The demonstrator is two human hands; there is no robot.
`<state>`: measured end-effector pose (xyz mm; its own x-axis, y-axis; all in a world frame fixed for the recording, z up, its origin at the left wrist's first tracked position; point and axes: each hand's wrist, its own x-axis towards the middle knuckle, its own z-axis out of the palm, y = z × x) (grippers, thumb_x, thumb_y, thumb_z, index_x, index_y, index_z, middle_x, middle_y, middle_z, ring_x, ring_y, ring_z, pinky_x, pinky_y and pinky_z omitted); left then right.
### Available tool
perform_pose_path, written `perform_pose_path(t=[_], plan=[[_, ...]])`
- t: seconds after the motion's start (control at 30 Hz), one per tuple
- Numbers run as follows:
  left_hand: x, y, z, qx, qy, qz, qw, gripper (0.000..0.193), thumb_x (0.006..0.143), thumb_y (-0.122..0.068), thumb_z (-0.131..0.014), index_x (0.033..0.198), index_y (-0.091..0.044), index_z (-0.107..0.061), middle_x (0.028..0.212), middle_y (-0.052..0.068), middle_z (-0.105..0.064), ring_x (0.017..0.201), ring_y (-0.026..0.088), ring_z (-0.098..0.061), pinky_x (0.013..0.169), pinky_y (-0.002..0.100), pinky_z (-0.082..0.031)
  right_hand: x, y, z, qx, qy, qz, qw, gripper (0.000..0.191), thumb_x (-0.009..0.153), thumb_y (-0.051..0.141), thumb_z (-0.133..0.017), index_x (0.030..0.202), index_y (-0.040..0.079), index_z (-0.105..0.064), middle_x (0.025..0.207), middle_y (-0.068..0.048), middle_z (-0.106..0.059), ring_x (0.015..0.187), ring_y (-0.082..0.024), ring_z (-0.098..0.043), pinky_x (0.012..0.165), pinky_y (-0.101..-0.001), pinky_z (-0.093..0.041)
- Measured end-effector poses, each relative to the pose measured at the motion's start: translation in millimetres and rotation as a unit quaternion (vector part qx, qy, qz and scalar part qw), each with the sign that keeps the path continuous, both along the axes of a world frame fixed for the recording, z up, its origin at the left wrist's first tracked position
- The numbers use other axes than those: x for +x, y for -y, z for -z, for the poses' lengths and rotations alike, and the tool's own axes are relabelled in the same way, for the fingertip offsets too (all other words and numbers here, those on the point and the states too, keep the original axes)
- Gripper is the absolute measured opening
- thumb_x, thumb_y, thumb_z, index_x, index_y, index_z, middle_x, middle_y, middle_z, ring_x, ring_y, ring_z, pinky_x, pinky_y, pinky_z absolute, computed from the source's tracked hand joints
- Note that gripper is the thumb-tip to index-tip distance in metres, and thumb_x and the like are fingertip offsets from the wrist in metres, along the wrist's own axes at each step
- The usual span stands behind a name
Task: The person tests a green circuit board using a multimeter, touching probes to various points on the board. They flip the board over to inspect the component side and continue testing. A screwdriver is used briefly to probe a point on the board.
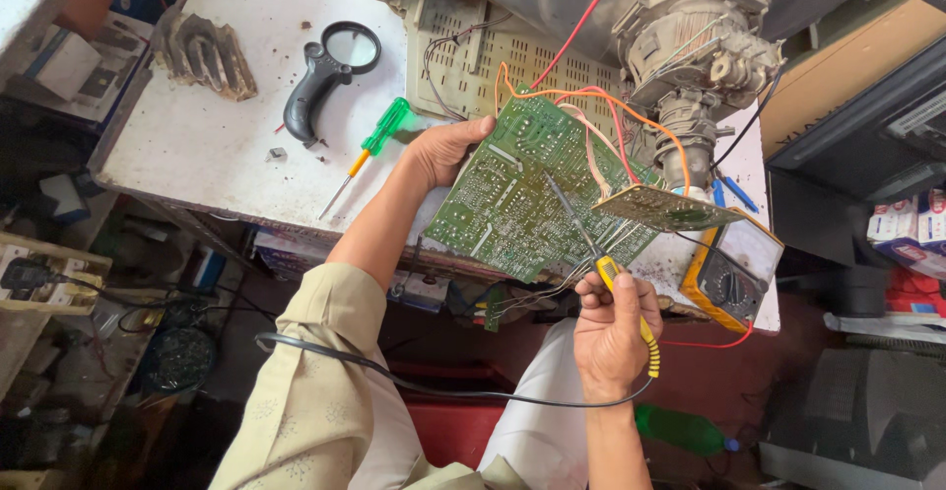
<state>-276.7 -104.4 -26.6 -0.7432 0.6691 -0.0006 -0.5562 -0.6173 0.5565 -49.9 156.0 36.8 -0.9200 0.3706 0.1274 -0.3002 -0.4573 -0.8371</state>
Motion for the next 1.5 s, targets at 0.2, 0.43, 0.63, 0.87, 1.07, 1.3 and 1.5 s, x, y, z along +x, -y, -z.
perform_pose_path(t=[0.2,0.43,0.63,0.87,1.07,1.3,1.5], plan=[[-1.8,-0.7,2.1,0.006,-0.002,0.016,1.000,0.086,0.068,-0.045,-0.094,0.134,0.000,-0.063,0.129,0.018,-0.070,0.118,0.030,-0.067,0.106,0.045,-0.054,7.8,-4.7,-17.1,0.096,-0.073,0.033,0.992,0.004,0.105,0.004,-0.063,0.105,0.000,-0.065,0.099,-0.018,-0.074,0.081,-0.024,-0.072,0.073,-0.0347,-0.058],[-3.8,-0.6,7.1,-0.004,-0.007,-0.002,1.000,0.085,0.067,-0.045,-0.094,0.133,0.000,-0.064,0.127,0.018,-0.071,0.117,0.029,-0.068,0.105,0.044,-0.054,6.8,-1.1,-30.0,0.167,-0.082,0.022,0.982,0.012,0.104,-0.001,-0.063,0.114,-0.005,-0.066,0.099,-0.020,-0.073,0.083,-0.027,-0.072,0.076,-0.0337,-0.058],[-5.5,-0.7,10.9,0.009,0.001,0.008,1.000,0.081,0.070,-0.043,-0.093,0.132,0.000,-0.065,0.125,0.017,-0.071,0.114,0.028,-0.069,0.104,0.043,-0.055,10.7,3.8,-36.2,0.283,-0.112,0.044,0.951,0.016,0.102,-0.003,-0.065,0.118,-0.006,-0.067,0.106,-0.020,-0.073,0.091,-0.026,-0.074,0.083,-0.0344,-0.060],[-4.6,-0.8,9.5,0.034,-0.015,0.032,0.999,0.078,0.072,-0.042,-0.093,0.133,-0.001,-0.064,0.124,0.015,-0.072,0.111,0.026,-0.071,0.103,0.041,-0.057,15.6,7.2,-40.0,0.358,-0.130,0.068,0.922,0.017,0.101,-0.002,-0.068,0.118,-0.006,-0.067,0.112,-0.019,-0.070,0.096,-0.025,-0.074,0.085,-0.0344,-0.062],[-4.4,-0.2,8.3,0.013,-0.009,0.020,1.000,0.081,0.071,-0.045,-0.092,0.134,-0.002,-0.064,0.125,0.016,-0.071,0.113,0.027,-0.070,0.103,0.043,-0.056,4.2,-3.7,-27.9,0.219,-0.107,0.029,0.969,0.013,0.103,-0.001,-0.065,0.115,-0.005,-0.067,0.103,-0.019,-0.073,0.087,-0.025,-0.074,0.079,-0.0330,-0.059],[-3.0,-0.3,4.5,0.002,-0.014,0.011,1.000,0.083,0.070,-0.046,-0.092,0.134,-0.001,-0.063,0.126,0.017,-0.071,0.116,0.029,-0.069,0.104,0.044,-0.055,-10.2,-18.5,-12.9,0.027,-0.021,-0.001,0.999,0.006,0.103,0.006,-0.065,0.106,0.001,-0.068,0.099,-0.015,-0.074,0.085,-0.023,-0.072,0.078,-0.0340,-0.058],[-2.3,0.8,4.4,0.004,-0.008,0.007,1.000,0.083,0.069,-0.045,-0.093,0.134,-0.001,-0.064,0.126,0.017,-0.071,0.115,0.029,-0.069,0.104,0.044,-0.055,-18.9,-28.3,-1.4,-0.046,0.031,-0.026,0.998,0.009,0.102,0.011,-0.068,0.101,0.002,-0.067,0.093,-0.014,-0.073,0.079,-0.021,-0.070,0.074,-0.0303,-0.057]])
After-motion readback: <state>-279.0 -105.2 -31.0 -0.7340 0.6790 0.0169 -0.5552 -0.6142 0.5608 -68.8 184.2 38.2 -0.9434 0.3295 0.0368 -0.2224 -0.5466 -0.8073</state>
